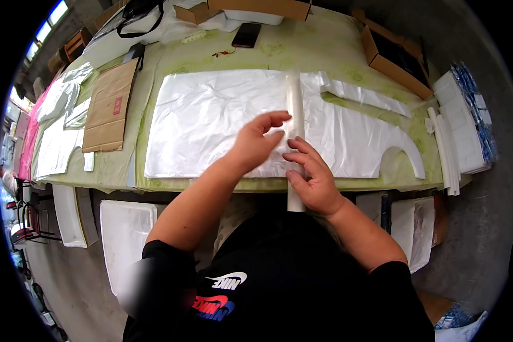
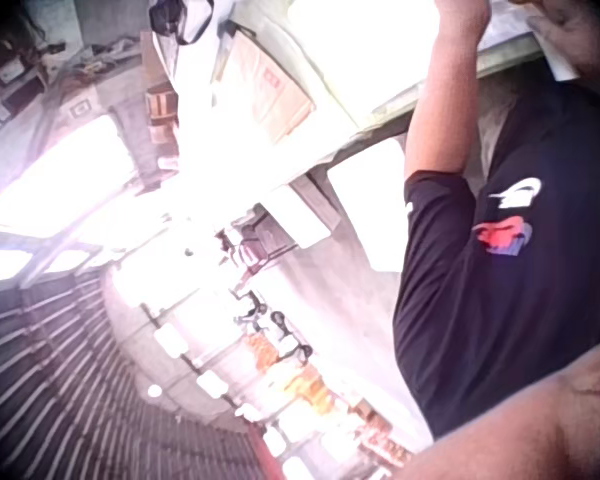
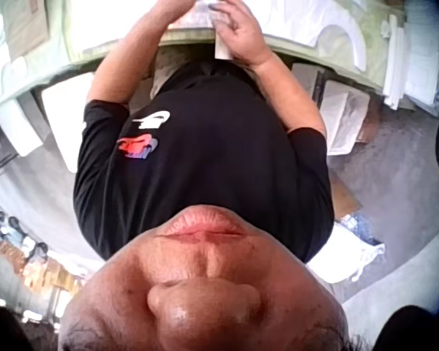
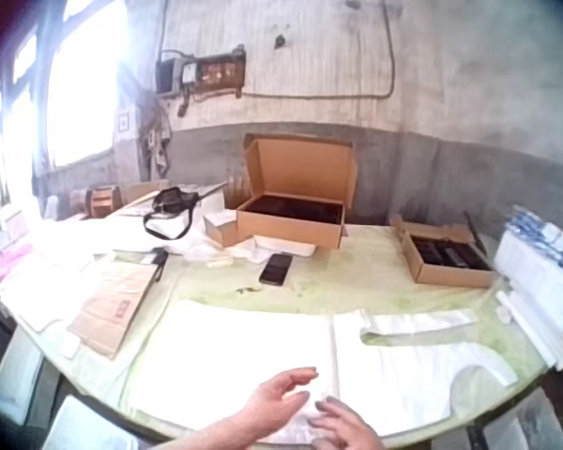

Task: The person repeatedly wraps small white rectangular items in clear plastic film on a table, then places them into a white styrofoam container. The process is repeated multiple times throughout the clip.

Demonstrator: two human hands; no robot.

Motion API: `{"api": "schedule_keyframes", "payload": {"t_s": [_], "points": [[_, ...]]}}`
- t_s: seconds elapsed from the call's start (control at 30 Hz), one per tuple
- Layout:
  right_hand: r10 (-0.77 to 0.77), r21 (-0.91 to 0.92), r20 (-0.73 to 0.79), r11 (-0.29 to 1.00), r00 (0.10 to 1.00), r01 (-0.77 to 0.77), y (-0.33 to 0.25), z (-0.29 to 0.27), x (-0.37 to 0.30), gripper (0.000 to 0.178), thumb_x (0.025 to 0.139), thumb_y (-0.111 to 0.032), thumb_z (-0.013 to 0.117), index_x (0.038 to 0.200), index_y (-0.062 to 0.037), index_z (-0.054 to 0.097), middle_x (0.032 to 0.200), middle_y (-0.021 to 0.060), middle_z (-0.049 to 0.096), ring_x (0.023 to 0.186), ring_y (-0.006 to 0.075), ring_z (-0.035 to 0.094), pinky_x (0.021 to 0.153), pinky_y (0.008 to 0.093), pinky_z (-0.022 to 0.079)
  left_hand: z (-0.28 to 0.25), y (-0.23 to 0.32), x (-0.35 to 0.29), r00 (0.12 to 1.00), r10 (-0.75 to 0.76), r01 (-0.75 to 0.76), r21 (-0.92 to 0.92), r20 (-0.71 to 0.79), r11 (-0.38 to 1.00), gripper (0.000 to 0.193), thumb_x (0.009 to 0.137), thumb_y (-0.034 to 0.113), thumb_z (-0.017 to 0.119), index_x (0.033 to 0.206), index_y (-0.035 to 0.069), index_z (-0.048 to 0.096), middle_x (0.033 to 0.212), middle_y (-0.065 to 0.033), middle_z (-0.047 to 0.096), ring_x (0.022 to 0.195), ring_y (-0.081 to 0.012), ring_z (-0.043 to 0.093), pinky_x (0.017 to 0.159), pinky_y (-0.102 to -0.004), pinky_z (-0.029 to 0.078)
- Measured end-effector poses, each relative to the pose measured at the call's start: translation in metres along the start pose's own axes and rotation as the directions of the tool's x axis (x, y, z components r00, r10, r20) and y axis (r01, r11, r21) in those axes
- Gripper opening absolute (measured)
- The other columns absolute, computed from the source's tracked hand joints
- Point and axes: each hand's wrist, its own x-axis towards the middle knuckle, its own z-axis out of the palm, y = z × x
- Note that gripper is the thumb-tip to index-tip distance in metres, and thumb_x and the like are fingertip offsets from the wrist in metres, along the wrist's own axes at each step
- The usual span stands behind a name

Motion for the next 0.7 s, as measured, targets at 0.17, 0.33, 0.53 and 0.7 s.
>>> {"api": "schedule_keyframes", "payload": {"t_s": [0.17, 0.33, 0.53, 0.7], "points": [[-0.073, 0.067, 0.254, 0.996, 0.964, 0.058, -0.011, 0.015, 0.023, 0.026, 0.090, -0.017, 0.068, 0.115, -0.0100, 0.069, 0.114, 0.0060, 0.070, 0.113, 0.0245, 0.064, 0.123, 0.0560, 0.023, -0.070, 0.016, 0.008, 0.949, -0.093, 0.028, -0.213, -0.302, 0.977, 0.035, 0.099, 0.007, 0.056, 0.134, 0.007, 0.060, 0.135, -0.0046, 0.063, 0.116, -0.0151, 0.059, 0.103, -0.0349, 0.048], [-0.138, 0.110, 0.399, 0.989, 0.907, 0.102, -0.009, 0.034, 0.040, 0.024, 0.089, -0.014, 0.067, 0.113, -0.0113, 0.071, 0.108, 0.0028, 0.071, 0.101, 0.0207, 0.066, 0.122, 0.0547, 0.027, -0.094, 0.019, -0.006, 0.990, -0.127, 0.137, 0.700, -0.067, 0.701, 0.066, 0.083, 0.025, 0.079, 0.143, 0.013, 0.055, 0.129, -0.0124, 0.065, 0.104, -0.0265, 0.066, 0.090, -0.0378, 0.055], [-0.168, 0.155, 0.361, 0.981, 0.917, 0.119, -0.010, 0.039, 0.043, 0.023, 0.087, -0.012, 0.070, 0.110, -0.0111, 0.072, 0.101, 0.0029, 0.072, 0.100, 0.0229, 0.066, 0.121, 0.0523, 0.030, -0.097, 0.012, 0.028, 0.995, -0.091, 0.100, 0.689, -0.049, 0.718, 0.050, 0.087, 0.012, 0.068, 0.136, 0.010, 0.061, 0.086, -0.0028, 0.069, 0.081, -0.0154, 0.066, 0.076, -0.0311, 0.054], [-0.169, 0.201, 0.353, 0.974, 0.920, 0.102, -0.008, 0.039, 0.044, 0.023, 0.087, -0.010, 0.070, 0.110, -0.0109, 0.072, 0.102, 0.0045, 0.072, 0.100, 0.0238, 0.066, 0.120, 0.0521, 0.032, -0.086, 0.004, 0.076, 0.960, -0.138, 0.187, 0.193, -0.244, 0.963, 0.055, 0.088, 0.016, 0.072, 0.140, 0.008, 0.056, 0.095, -0.0059, 0.069, 0.080, -0.0165, 0.067, 0.069, -0.0339, 0.057]]}}
